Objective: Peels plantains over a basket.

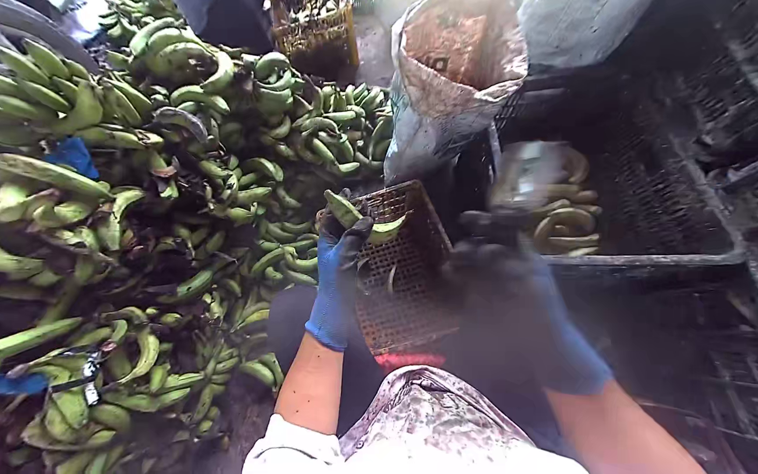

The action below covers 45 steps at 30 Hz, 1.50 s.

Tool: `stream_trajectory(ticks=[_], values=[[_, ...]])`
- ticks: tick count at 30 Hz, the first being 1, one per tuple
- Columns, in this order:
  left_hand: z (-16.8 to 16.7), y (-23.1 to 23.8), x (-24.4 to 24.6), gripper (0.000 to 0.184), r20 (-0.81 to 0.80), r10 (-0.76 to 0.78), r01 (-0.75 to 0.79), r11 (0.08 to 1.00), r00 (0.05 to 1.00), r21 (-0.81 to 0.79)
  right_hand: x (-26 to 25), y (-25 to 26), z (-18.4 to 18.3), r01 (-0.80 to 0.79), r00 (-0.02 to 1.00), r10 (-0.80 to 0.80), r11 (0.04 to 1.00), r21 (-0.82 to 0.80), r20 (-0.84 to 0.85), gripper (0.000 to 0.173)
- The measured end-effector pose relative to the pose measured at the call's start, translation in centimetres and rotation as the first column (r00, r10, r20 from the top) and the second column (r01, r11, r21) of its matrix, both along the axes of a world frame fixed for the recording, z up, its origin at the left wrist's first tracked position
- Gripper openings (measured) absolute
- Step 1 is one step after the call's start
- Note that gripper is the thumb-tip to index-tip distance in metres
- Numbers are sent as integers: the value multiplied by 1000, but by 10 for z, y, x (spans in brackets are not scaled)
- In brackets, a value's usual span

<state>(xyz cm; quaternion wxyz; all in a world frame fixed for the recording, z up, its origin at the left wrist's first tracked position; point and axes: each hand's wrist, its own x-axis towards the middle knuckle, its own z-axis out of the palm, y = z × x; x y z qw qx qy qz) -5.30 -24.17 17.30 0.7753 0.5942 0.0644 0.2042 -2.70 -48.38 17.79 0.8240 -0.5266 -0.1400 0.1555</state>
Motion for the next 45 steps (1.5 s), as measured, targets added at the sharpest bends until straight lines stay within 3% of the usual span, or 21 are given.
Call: stream_trajectory(ticks=[2,4,9,11,14,15,16,17,18,19,21,22,23,25,28,32,36,39,42,45], values=[[-3,2,-3,59,30,25,-26,998,999,49,-4,40,-19,14,1000,-9,964,-265,22,47],[-10,4,-4,60,57,58,-62,995,997,73,-9,63,-42,35,999,-28,904,-427,22,48],[-17,8,-1,66,9,76,-77,994,997,77,-20,70,-72,10,1000,-21,835,-551,-12,45],[-16,7,1,68,-31,60,-56,991,998,122,-26,68,-54,111,986,-39,872,-477,159,39],[-20,7,5,69,-13,40,-37,989,999,145,-24,64,-8,157,869,-95,983,-89,486,28],[-21,7,4,69,9,31,-32,988,999,152,-21,63,-3,147,846,-93,987,-62,525,28],[-20,7,3,69,24,25,-28,987,999,156,-18,60,-11,157,856,-59,976,-150,514,31],[-18,9,0,68,22,22,-25,988,1000,153,-17,55,-31,134,908,19,934,-332,419,36],[-14,10,-5,67,18,13,-15,993,1000,114,-16,50,-52,6,970,127,839,-544,207,40],[-12,14,-9,65,24,-6,5,999,1000,46,-15,46,-72,-184,979,199,749,-637,-49,41],[-7,31,-8,64,30,-63,67,989,998,-135,-7,48,-78,-385,917,217,698,-604,-334,42],[-4,40,-6,64,31,-100,105,970,994,-219,-2,49,-65,-387,909,218,756,-528,-355,41],[1,45,-4,59,17,-122,122,952,992,-281,5,48,-50,-348,926,225,821,-452,-304,41],[14,47,4,50,-34,-125,109,945,992,-309,32,51,-25,-214,976,215,899,-383,-43,44],[32,47,34,43,-68,-56,36,963,996,-266,72,71,1,-80,951,198,900,-429,237,46],[25,59,66,41,14,49,-44,974,999,-221,67,102,-12,-78,968,172,901,-426,185,42],[7,66,69,45,-57,193,-199,971,980,-130,45,107,-36,-35,934,185,898,-438,305,35],[12,66,76,45,2,248,-247,965,969,-84,43,106,-36,-24,925,200,879,-476,323,31],[19,68,94,42,155,258,-243,964,954,-107,45,108,-42,-12,921,217,847,-531,325,36],[14,62,80,46,83,199,-194,979,976,-69,46,108,-46,-12,911,248,817,-577,331,38]])
